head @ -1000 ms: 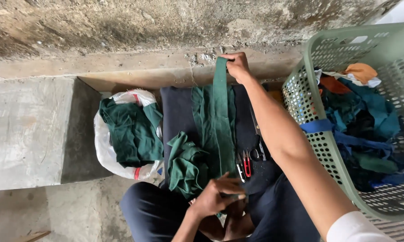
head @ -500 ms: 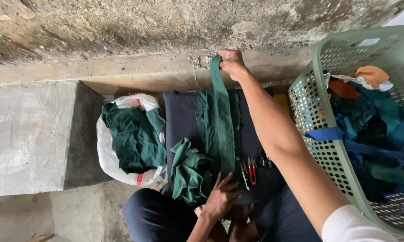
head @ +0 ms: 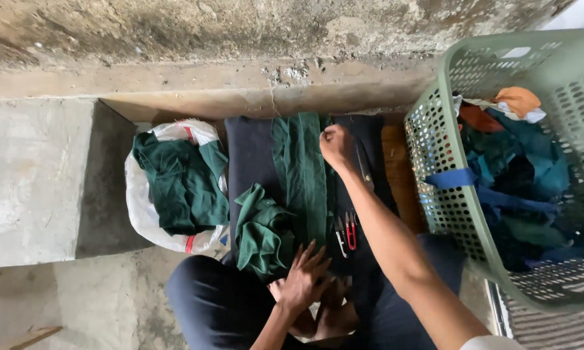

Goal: The person sits on the floor and cuts a piece of green fabric into strips using scissors. They repeatedly fold the fabric, cut it, and place the resulting strips into a nearby green basket.

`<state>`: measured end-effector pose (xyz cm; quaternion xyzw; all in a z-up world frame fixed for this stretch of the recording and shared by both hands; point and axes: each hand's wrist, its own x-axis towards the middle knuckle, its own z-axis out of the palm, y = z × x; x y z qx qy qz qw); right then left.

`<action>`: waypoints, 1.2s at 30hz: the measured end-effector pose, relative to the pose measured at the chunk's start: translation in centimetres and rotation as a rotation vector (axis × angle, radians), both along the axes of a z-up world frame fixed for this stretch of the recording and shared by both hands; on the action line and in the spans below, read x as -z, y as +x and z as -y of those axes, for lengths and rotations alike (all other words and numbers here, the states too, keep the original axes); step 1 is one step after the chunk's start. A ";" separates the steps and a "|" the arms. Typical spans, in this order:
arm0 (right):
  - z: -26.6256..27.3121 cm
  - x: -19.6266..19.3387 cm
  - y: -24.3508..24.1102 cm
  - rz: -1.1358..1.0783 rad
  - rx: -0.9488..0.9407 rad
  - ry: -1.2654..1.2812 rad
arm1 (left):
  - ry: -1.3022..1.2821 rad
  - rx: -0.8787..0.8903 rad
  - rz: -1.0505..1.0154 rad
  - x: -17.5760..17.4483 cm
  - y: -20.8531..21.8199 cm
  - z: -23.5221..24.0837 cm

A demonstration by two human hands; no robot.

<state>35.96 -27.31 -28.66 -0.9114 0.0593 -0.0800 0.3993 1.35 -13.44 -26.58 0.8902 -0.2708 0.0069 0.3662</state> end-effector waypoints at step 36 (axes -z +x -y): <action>-2.4 -7.7 -24.4 -0.206 -0.395 0.424 | -0.687 -0.721 0.130 -16.8 5.0 -7.2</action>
